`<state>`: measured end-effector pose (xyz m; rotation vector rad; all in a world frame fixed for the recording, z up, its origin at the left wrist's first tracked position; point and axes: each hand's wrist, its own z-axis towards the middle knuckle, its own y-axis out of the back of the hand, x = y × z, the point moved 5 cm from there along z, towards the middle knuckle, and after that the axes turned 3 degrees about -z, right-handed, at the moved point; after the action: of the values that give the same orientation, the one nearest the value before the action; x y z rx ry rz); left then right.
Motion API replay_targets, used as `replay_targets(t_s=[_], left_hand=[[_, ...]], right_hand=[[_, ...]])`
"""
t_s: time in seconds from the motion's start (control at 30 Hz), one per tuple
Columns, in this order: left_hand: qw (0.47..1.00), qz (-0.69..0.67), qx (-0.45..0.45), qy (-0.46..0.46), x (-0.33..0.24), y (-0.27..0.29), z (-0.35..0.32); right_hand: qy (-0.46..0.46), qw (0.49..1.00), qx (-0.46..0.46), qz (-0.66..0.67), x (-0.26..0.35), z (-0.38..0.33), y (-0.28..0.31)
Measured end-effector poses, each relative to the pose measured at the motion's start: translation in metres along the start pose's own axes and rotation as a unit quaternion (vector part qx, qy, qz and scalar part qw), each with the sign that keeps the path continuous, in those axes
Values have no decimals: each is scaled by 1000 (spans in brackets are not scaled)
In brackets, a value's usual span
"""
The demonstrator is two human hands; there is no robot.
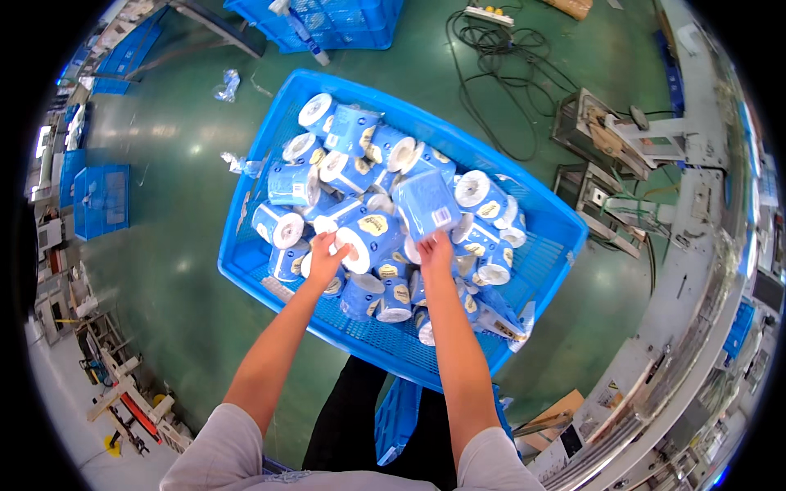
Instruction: The person repeatedly picks up packs of toilet paper rolls from a blue plastic basket and places them onto a nearby conveyor belt. The person handles the rolls by hand, moving them in small batches from the basket to the belt.
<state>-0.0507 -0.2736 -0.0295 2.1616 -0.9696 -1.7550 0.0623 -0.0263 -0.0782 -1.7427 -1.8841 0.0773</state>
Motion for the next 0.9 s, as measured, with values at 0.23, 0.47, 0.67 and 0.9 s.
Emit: replay_targets(t_s=[0.23, 0.47, 0.67, 0.9], left_hand=[[986, 27, 40, -161, -229, -3, -81], [905, -126, 193, -358, -498, -135, -185], [770, -192, 332, -510, -667, -273, -332], [672, 84, 492, -547, -680, -397, -481]], right_hand=[[313, 921, -59, -226, 187, -225, 123], [460, 837, -287, -68, 320, -491, 261], [482, 705, -504, -128, 328, -663, 400], [246, 632, -678, -282, 280, -704, 517]])
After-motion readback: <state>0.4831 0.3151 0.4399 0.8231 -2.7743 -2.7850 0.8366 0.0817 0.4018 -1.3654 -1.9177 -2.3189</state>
